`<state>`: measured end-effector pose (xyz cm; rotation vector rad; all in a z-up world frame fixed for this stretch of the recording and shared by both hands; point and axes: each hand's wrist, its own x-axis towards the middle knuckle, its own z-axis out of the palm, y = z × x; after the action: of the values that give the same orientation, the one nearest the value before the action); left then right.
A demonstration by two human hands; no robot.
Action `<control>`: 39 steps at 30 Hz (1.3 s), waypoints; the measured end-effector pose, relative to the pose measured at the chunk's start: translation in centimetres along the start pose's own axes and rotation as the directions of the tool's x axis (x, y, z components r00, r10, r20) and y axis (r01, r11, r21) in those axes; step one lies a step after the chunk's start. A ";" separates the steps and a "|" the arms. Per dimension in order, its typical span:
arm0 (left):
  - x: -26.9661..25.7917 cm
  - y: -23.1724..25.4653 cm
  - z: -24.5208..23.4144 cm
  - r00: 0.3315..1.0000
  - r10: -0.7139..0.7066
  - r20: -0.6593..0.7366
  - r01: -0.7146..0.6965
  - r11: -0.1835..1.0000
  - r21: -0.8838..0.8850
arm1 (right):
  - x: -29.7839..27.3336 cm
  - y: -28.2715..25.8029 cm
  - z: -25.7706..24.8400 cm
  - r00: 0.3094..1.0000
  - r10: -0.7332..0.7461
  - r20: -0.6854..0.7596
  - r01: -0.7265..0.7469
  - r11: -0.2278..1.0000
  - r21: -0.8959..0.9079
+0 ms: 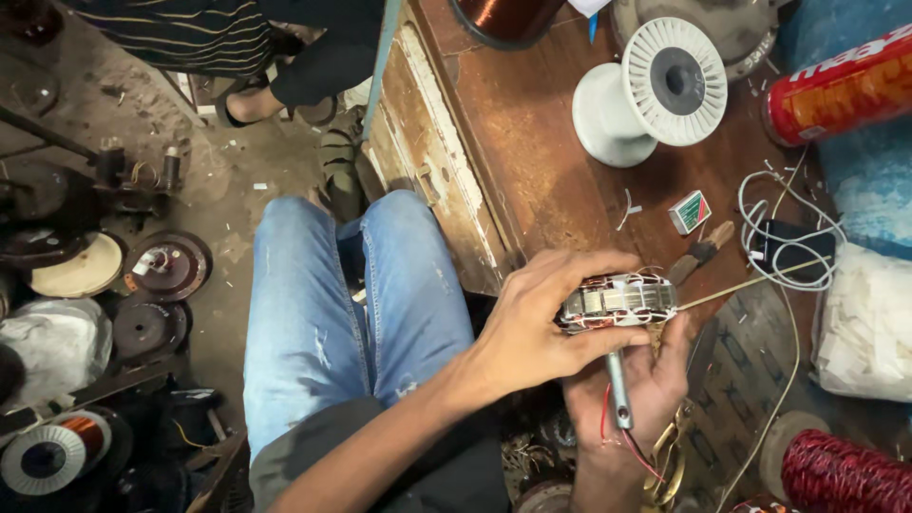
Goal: The person sits on the floor and works on a small electric motor, using a knife to cut and adjust wires and white tape on the stator. They manipulate the motor components with their hands, occasionally using the knife to trim excess material.
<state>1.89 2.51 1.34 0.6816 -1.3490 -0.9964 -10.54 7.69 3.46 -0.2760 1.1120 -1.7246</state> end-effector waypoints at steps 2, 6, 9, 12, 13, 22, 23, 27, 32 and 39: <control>-0.9 0.1 0.4 0.999 -0.019 -0.047 0.017 0.999 -0.043 | -0.4 0.3 -0.4 1.000 -0.030 0.010 0.030 0.999 -0.023; -1.9 0.0 1.6 0.992 -0.046 -0.116 0.030 0.990 -0.136 | -0.6 0.3 -1.1 1.000 0.029 0.001 -0.029 0.998 0.061; -2.2 -0.2 2.1 0.989 -0.016 -0.147 -0.008 0.986 -0.167 | -0.7 0.2 -1.2 0.999 0.033 0.003 -0.033 0.996 0.088; -2.2 -0.4 2.6 0.986 0.013 -0.167 -0.045 0.981 -0.188 | -0.7 0.0 -1.2 0.999 0.046 -0.002 -0.046 0.995 0.084; -2.0 -0.4 2.8 0.984 0.025 -0.174 -0.059 0.980 -0.192 | -0.7 -0.1 -1.2 0.999 0.046 -0.008 -0.046 0.996 0.078; -1.2 0.8 2.3 0.983 0.131 -0.129 -0.137 0.990 -0.038 | -0.3 0.1 -1.8 0.998 -0.001 0.056 -0.005 0.994 0.111; -1.2 1.1 2.2 0.990 0.048 -0.134 -0.064 0.991 -0.119 | -0.3 0.2 -1.8 0.995 -0.008 0.101 -0.006 0.991 0.135; -1.5 1.3 1.8 0.994 0.028 -0.104 -0.046 0.983 -0.179 | -0.6 0.5 -2.3 0.993 -0.086 0.081 0.082 0.996 0.044; -1.8 1.2 1.9 0.978 0.183 -0.102 -0.195 0.973 -0.122 | -1.0 0.8 -3.0 0.979 -0.187 0.082 0.193 0.979 -0.071; -1.5 0.7 1.5 0.923 0.367 -0.117 -0.368 0.930 0.008 | -1.0 1.0 -3.1 0.992 -0.103 0.077 0.100 0.994 0.045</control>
<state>0.61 4.33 1.48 0.4451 -1.3052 -0.6527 -11.39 10.18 1.27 -0.3781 1.0186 -1.8084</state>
